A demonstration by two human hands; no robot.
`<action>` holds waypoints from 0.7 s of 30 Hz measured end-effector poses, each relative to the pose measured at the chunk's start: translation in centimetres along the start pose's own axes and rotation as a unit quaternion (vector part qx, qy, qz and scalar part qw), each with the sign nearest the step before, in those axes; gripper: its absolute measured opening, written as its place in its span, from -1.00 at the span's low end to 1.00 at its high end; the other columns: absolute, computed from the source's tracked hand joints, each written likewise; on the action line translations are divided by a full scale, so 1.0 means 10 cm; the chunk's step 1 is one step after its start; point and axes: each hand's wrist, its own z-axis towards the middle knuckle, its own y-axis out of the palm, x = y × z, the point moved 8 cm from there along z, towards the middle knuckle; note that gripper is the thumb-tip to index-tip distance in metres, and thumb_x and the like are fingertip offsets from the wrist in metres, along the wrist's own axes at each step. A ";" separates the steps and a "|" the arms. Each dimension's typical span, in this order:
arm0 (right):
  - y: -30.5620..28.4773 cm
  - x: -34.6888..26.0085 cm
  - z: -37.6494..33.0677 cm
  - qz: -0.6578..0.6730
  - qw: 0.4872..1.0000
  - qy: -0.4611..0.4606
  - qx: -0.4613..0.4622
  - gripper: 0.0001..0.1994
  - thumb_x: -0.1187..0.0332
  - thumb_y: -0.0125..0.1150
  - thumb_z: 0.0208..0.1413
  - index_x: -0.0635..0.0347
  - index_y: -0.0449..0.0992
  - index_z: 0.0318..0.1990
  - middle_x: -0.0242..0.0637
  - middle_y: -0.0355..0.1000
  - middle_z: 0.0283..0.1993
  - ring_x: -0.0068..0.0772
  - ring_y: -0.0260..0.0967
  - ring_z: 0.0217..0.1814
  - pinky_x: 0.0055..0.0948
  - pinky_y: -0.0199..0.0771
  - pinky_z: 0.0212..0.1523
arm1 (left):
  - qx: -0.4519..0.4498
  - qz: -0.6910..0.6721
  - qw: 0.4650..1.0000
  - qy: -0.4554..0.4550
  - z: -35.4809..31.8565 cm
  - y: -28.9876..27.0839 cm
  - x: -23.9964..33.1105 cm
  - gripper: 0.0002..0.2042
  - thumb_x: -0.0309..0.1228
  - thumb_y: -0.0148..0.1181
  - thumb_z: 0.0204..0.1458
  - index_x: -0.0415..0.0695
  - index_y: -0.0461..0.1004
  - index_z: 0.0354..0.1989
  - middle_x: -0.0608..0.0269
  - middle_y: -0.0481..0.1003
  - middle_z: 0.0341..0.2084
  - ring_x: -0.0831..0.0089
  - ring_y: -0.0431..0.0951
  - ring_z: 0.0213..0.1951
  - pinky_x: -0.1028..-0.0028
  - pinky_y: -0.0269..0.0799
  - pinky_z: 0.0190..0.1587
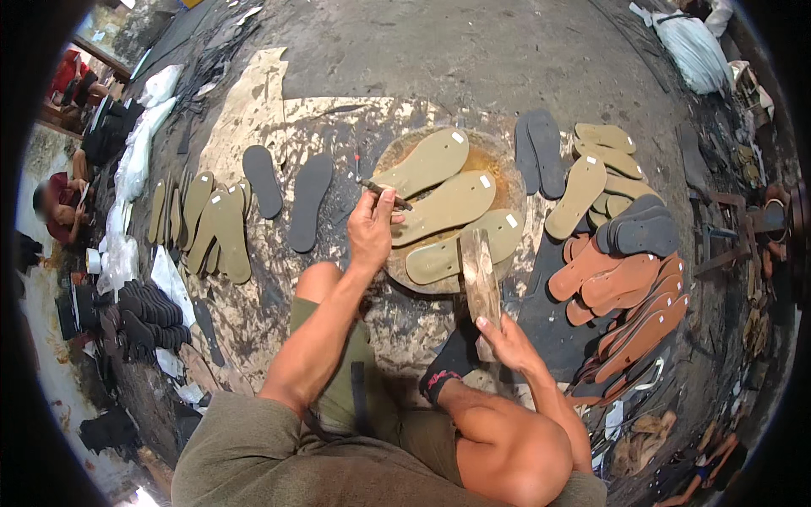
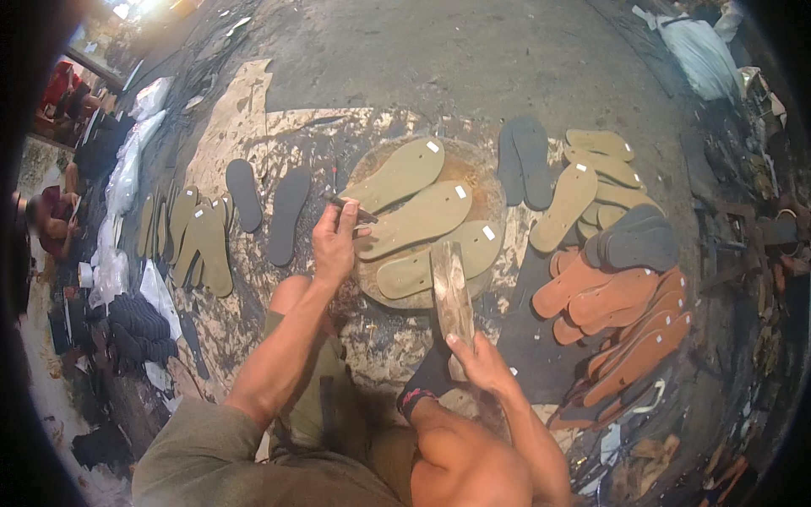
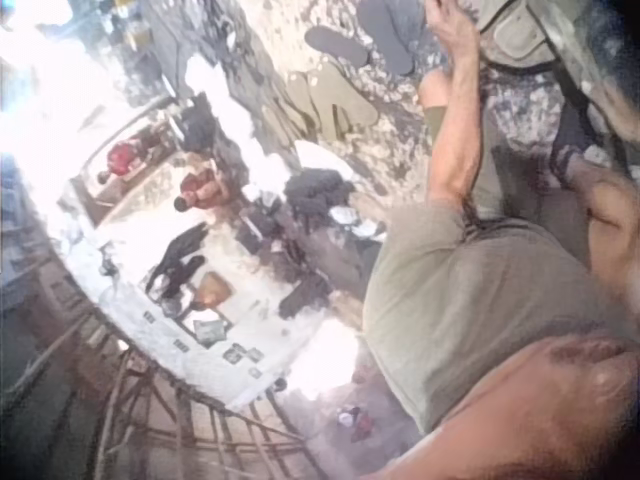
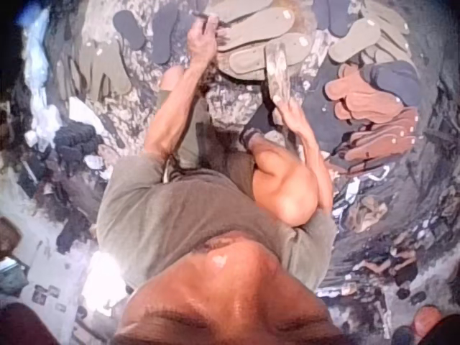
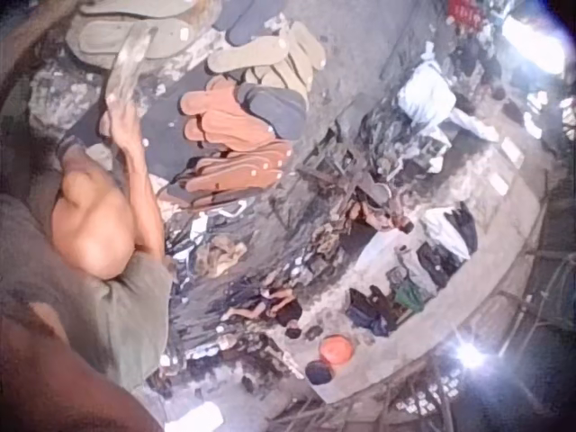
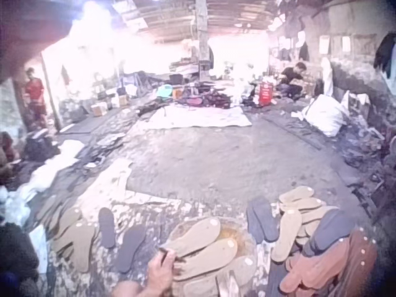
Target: The person sits on the ground and uses a wooden block to repeatedly press and shape the edges of multiple shoe soles. They handle the soles one at a time, rotating them to work different edges, and place finished pieces into a growing stack.
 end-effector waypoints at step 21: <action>-0.85 -3.07 -1.07 0.197 0.829 -0.402 0.334 -0.35 -0.12 0.01 0.41 0.38 0.39 0.27 -0.13 0.50 -0.05 -0.33 0.50 -0.05 -0.36 0.55 -0.07 | -0.056 0.302 0.926 0.220 0.23 0.23 -0.11 -0.78 -0.30 0.26 0.28 -0.21 0.62 -0.10 -0.02 0.63 -0.32 0.11 0.67 -0.29 0.25 0.55 -0.19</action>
